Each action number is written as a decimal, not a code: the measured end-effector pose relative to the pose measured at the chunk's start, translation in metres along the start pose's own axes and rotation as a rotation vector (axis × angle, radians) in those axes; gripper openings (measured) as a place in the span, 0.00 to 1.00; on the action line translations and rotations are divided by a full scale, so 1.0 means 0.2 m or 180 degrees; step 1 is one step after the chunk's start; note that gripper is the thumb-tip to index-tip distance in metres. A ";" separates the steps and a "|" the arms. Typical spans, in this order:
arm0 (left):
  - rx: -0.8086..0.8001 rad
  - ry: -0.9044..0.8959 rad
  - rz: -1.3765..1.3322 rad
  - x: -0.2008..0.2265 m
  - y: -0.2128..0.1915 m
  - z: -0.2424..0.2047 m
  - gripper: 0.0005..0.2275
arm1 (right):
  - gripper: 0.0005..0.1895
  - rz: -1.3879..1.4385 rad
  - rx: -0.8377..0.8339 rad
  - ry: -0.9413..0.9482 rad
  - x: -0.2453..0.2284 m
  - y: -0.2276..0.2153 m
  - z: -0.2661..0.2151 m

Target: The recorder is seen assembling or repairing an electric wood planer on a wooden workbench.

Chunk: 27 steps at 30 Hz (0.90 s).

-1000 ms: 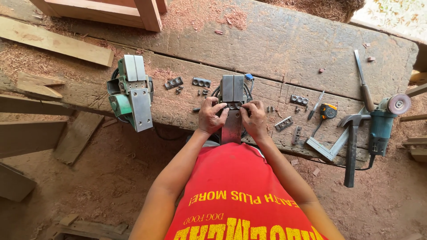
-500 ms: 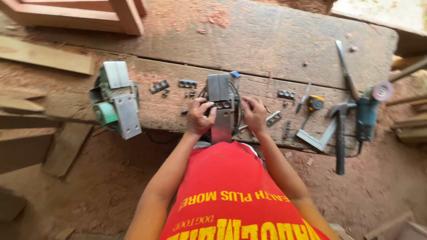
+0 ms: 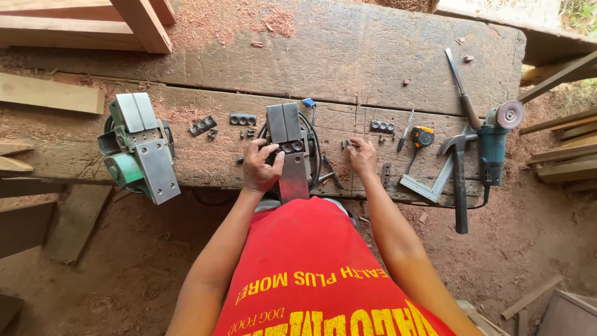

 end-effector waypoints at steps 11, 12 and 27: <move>0.0064 -0.0177 -0.0007 -0.02 0.00 0.00 0.08 | 0.08 0.0971 0.0460 -0.0413 -0.30 -0.13 -0.08; 0.0078 -0.0191 0.0009 -0.02 0.00 0.00 0.08 | 0.08 0.0972 0.0438 -0.0426 -0.39 -0.16 -0.12; 0.0118 -0.0071 0.0022 0.00 -0.02 -0.01 0.09 | 0.06 0.0467 0.0096 -0.2561 -1.05 -0.15 -0.48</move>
Point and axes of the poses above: each hand's wrist, its own z-axis towards the middle knuckle, its own y-axis out of the palm, x = y × z, the point moved 5 cm from there along z, towards the middle knuckle, and after that the axes turned 2 degrees about -y, right-handed, at the moved point
